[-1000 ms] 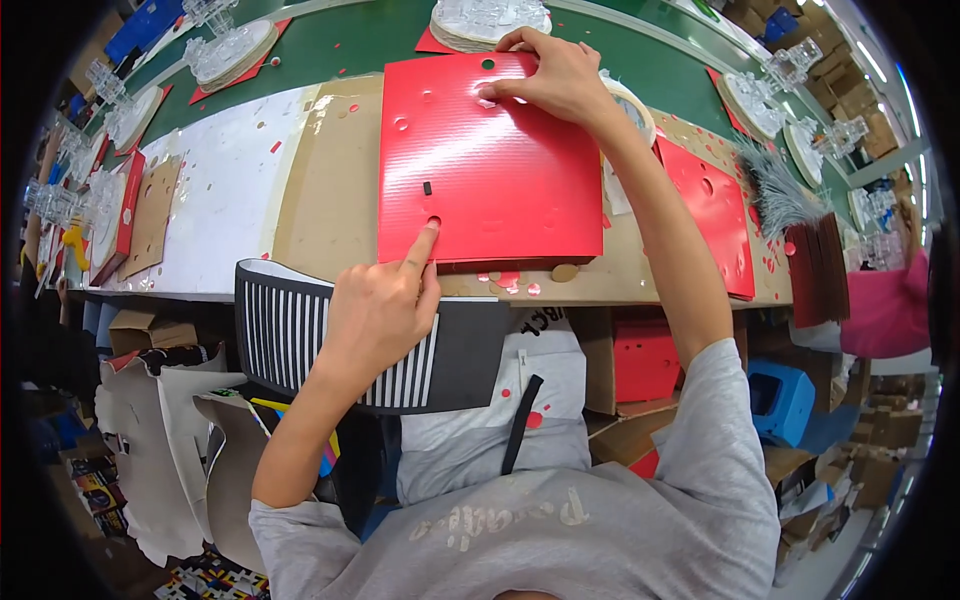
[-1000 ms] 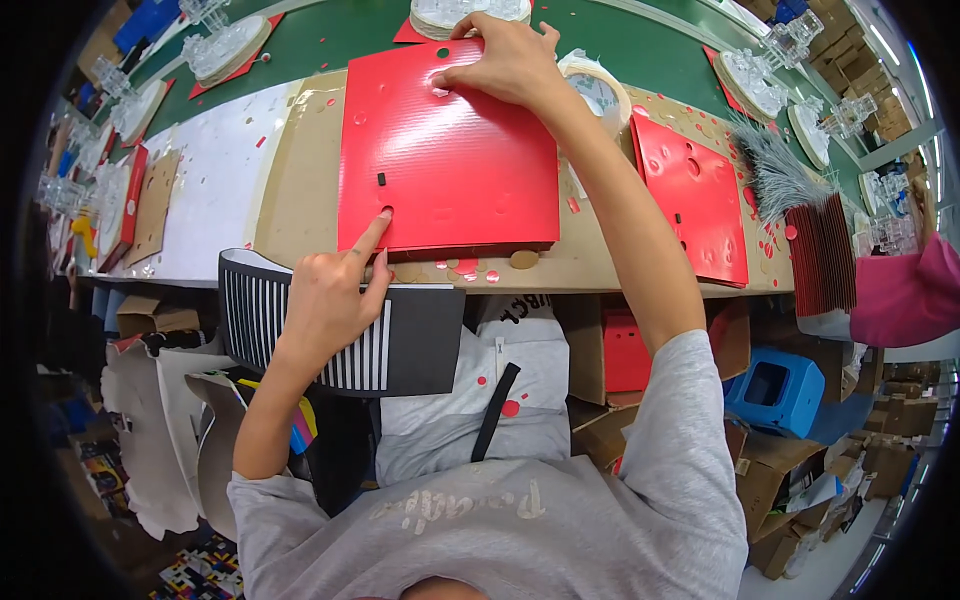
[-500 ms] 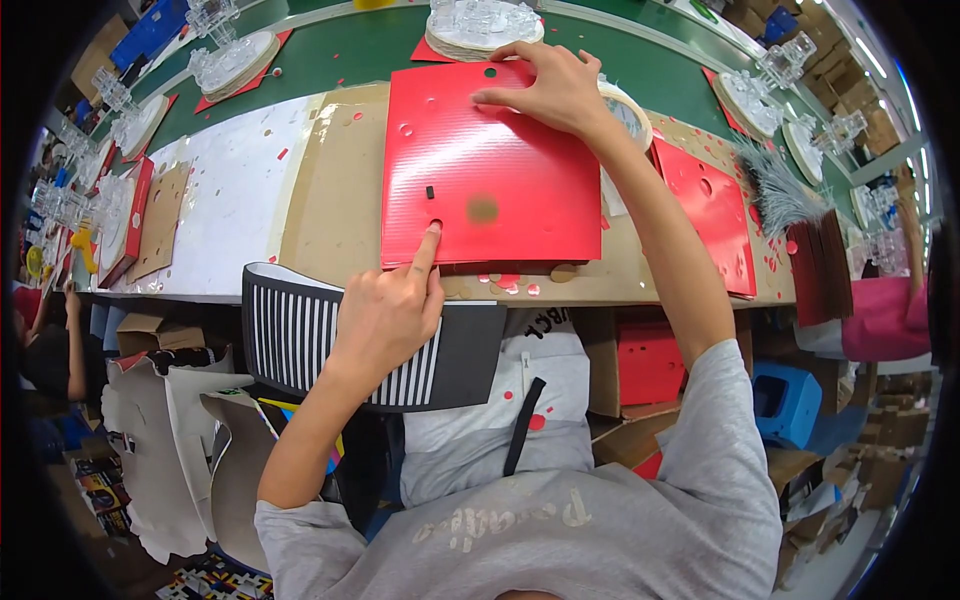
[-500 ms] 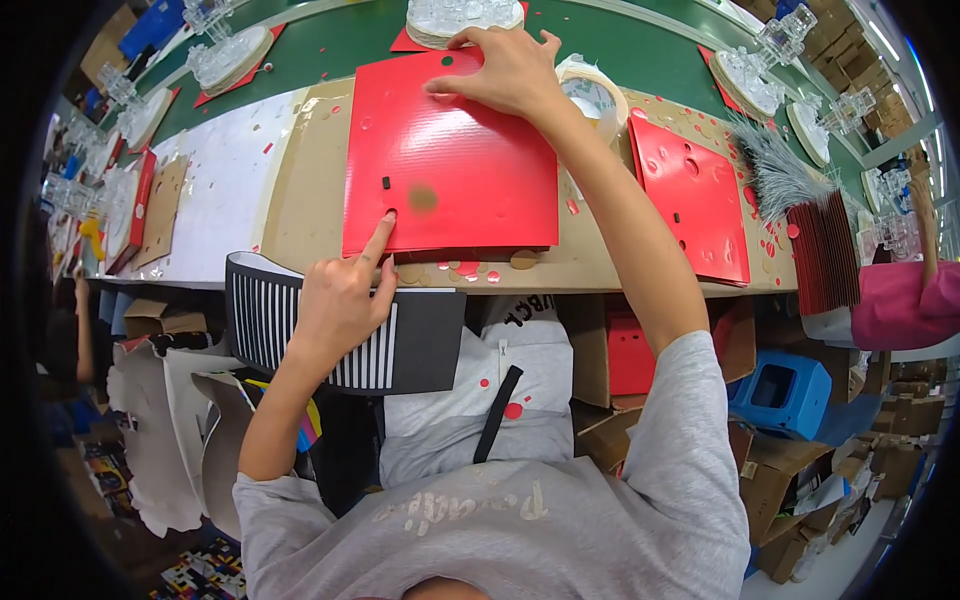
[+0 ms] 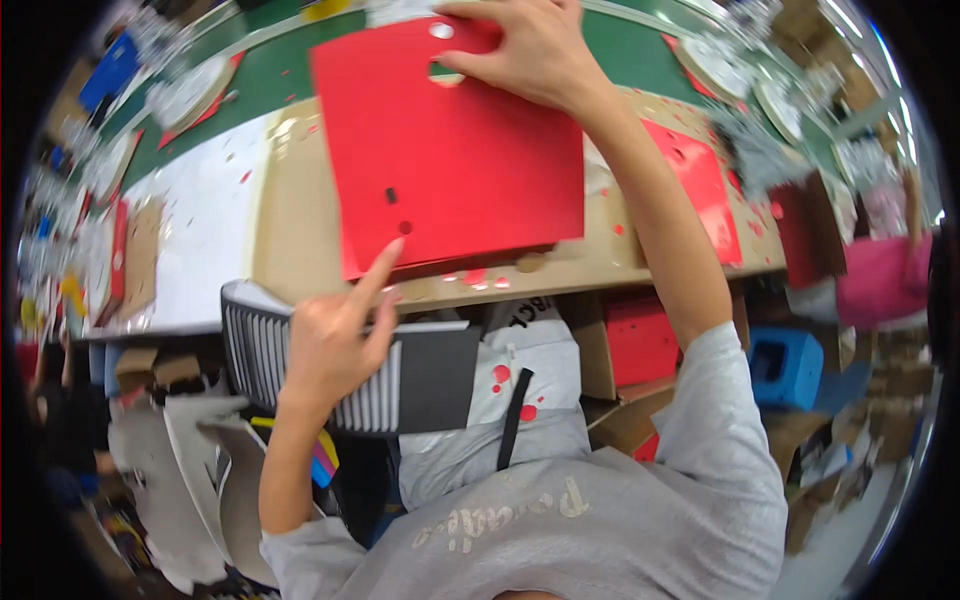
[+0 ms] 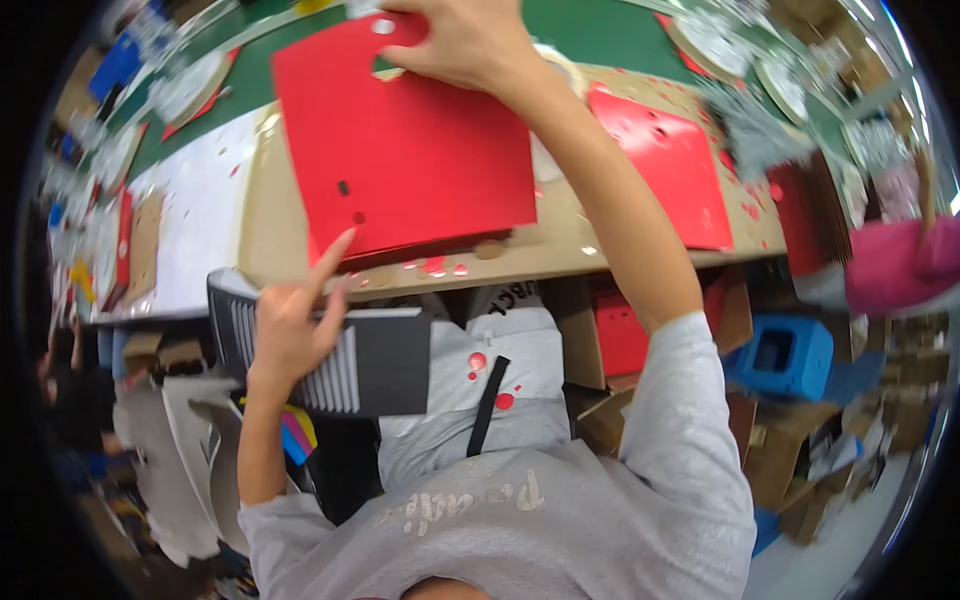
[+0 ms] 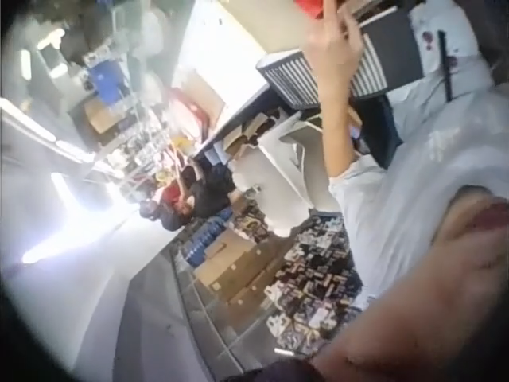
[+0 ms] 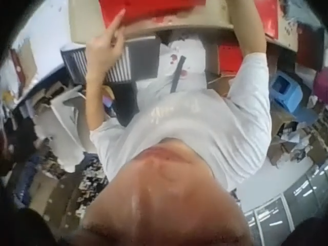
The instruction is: Assembling red ring binders by inserting dividers and organizing them at a factory workstation.
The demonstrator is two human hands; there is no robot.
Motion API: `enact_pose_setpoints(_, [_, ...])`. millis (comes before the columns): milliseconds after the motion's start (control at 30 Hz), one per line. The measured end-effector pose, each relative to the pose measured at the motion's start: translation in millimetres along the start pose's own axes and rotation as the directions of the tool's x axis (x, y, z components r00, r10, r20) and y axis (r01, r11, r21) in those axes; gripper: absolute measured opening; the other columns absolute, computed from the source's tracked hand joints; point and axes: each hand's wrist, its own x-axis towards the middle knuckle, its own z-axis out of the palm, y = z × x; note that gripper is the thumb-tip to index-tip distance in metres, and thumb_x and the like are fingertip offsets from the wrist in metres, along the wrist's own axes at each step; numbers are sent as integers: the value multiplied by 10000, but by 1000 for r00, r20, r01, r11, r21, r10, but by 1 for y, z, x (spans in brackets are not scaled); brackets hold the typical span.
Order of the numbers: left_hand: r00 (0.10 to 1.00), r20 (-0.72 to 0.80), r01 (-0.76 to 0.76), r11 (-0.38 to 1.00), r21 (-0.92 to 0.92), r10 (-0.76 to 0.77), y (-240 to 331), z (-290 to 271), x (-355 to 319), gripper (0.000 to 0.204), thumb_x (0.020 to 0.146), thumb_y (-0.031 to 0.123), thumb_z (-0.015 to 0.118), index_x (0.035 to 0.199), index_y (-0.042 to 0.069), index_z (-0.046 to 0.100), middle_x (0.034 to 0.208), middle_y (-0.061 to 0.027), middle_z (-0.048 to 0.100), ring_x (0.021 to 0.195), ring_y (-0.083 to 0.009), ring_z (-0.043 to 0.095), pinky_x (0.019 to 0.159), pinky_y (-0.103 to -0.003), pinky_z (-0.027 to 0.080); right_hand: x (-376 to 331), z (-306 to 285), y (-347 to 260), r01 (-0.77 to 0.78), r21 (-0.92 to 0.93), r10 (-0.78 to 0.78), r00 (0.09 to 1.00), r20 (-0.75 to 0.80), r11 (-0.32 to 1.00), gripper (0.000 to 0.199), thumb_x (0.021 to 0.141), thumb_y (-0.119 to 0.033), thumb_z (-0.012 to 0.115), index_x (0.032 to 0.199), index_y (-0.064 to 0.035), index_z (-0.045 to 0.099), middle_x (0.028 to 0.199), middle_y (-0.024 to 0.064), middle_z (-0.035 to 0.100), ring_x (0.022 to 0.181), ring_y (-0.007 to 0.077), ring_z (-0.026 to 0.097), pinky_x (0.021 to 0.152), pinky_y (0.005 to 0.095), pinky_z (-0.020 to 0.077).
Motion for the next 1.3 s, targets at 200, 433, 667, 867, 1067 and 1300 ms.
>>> enact_pose_setpoints(200, [995,-52,73,987,-143,-81,13,-34,-14,487,821,-63,640,1300,28,653,548,-68,445,474,-177,444,521,-286,377,-1,-65,137,-424,505,156,858,489,752,483,934,-349,654,1308,-44,645,1163,85,704,1120,181,635,957,312,473])
enact_pose_setpoints(433, [992,-32,114,985,-128,-119,1,-18,0,408,871,-41,617,1266,44,671,533,-62,385,470,-137,375,507,-287,301,-164,-56,259,-770,-61,666,506,548,635,567,920,-598,598,1193,-120,734,929,90,735,901,177,668,802,325,512])
enact_pose_setpoints(667, [996,40,83,989,-121,-79,-2,-9,12,347,907,-6,617,1242,53,683,530,-72,377,476,-124,369,504,-287,307,-224,-31,267,-808,-31,691,483,537,589,533,948,-532,583,1077,-41,746,860,100,727,783,155,634,743,323,496])
enact_pose_setpoints(867, [992,32,128,985,-114,-126,6,-11,16,339,912,-3,619,1239,55,685,534,-56,359,479,-109,359,504,-284,300,-237,1,285,-662,-244,675,534,510,709,525,899,-659,534,1087,-235,780,1071,81,715,1025,265,650,932,455,436])
enact_pose_setpoints(1067, [970,14,243,968,-58,-242,12,-25,14,301,927,29,620,1218,57,692,536,-51,356,472,-102,359,512,-291,318,-253,16,261,-442,-262,498,840,214,858,264,896,-466,658,953,-259,812,1039,-28,677,1078,183,583,870,470,396])
enact_pose_setpoints(1300, [929,-106,349,935,-67,-354,18,-33,44,243,919,153,692,750,-16,648,556,-155,526,480,-307,514,514,-378,385,-179,-22,155,-341,39,343,937,-69,939,162,876,-101,680,1023,-88,747,1107,95,692,1056,278,640,888,394,512])
